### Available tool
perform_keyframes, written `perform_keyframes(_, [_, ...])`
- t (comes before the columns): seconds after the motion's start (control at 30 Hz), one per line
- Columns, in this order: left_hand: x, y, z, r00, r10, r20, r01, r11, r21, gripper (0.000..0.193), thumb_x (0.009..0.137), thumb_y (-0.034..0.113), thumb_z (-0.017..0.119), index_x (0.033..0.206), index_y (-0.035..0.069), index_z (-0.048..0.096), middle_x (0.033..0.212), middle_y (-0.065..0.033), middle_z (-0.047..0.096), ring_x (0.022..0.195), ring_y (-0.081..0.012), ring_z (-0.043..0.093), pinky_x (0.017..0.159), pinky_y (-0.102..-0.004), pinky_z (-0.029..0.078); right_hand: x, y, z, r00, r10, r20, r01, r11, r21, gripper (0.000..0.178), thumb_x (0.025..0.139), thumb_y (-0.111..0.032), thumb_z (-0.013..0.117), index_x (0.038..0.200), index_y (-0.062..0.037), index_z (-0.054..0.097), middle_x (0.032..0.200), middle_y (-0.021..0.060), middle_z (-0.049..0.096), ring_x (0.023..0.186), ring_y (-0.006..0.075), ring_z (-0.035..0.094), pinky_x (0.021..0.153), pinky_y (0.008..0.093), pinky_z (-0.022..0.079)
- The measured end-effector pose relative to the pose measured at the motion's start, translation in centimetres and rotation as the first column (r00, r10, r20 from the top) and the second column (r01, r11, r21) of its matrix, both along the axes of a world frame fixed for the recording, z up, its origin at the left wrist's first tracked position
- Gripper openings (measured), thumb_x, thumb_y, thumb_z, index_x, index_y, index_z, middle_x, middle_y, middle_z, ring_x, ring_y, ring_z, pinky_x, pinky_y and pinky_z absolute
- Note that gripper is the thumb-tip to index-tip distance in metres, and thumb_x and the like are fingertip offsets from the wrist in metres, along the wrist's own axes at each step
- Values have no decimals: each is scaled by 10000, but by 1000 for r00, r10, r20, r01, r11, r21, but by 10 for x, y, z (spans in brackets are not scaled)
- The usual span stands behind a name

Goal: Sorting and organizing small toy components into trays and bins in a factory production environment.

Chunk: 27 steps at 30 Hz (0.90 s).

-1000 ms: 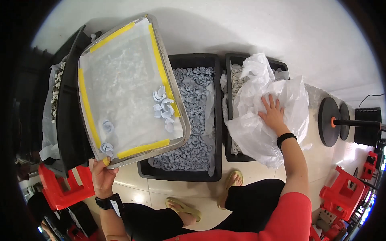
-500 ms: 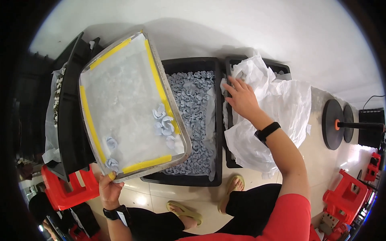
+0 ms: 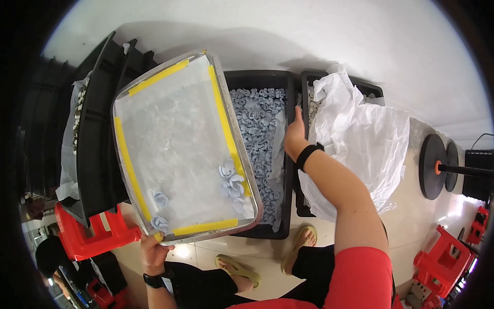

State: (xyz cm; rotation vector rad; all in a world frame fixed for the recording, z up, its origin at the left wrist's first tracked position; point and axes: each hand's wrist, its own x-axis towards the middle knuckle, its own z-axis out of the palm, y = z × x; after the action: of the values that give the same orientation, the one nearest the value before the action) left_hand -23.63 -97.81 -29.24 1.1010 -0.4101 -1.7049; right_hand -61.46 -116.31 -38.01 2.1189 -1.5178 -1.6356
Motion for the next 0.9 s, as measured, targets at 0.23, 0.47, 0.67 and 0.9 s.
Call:
perform_keyframes(0.23, [2,0,-7,998,-31,-63,31,1000,-5,321,750,-63,452,1066,-18,482,930,-141,569,730,-275,612,537,-364,569,-18,7,-36,984,-128,121,139,986,-94,408,836,-274,381,1132,-49,549,1227,126,478,1223,293,342,1030,489,-4])
perform_keyframes(0.47, [14,0,-4,997,-10,77,8,999,31,349,730,-63,451,1074,-6,457,914,-123,563,690,-260,612,491,-351,562,-60,53,54,581,215,785,466,702,-538,598,698,-305,647,1227,-149,416,1324,109,332,1263,330,227,977,534,201])
perform_keyframes(0.67, [17,7,-10,995,-35,98,33,999,19,350,744,-60,447,1091,-24,462,948,-145,563,727,-272,610,517,-349,558,-121,91,28,553,-327,766,774,541,-328,1106,507,-385,777,1369,-253,97,1429,118,32,1261,457,95,905,636,228])
perform_keyframes(0.9, [7,10,-20,992,-104,65,101,994,47,340,748,-43,472,1087,-28,464,943,-141,568,751,-270,612,550,-362,566,-169,91,-4,530,-327,782,738,633,-235,970,528,-270,770,1332,-199,232,1377,175,178,1231,432,200,902,548,321])
